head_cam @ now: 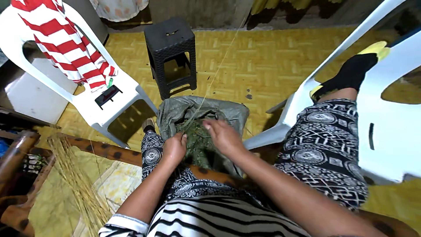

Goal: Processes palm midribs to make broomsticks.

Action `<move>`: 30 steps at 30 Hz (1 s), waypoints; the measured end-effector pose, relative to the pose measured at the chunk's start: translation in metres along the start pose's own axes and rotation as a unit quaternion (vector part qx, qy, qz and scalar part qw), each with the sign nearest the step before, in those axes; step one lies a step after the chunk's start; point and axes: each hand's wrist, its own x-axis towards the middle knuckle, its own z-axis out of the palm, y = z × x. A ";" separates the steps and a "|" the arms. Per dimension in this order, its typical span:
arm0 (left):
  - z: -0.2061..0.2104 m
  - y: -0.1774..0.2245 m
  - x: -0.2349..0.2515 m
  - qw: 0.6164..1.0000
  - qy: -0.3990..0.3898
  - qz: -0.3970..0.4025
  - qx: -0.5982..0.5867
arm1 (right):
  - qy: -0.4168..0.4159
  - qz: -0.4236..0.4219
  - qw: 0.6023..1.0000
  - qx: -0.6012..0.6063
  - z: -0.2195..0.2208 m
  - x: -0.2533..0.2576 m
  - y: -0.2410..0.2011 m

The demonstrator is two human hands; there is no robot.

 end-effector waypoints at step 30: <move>0.003 -0.003 -0.004 0.995 0.028 0.030 -0.091 | -0.030 0.004 0.986 0.161 -0.004 0.006 -0.010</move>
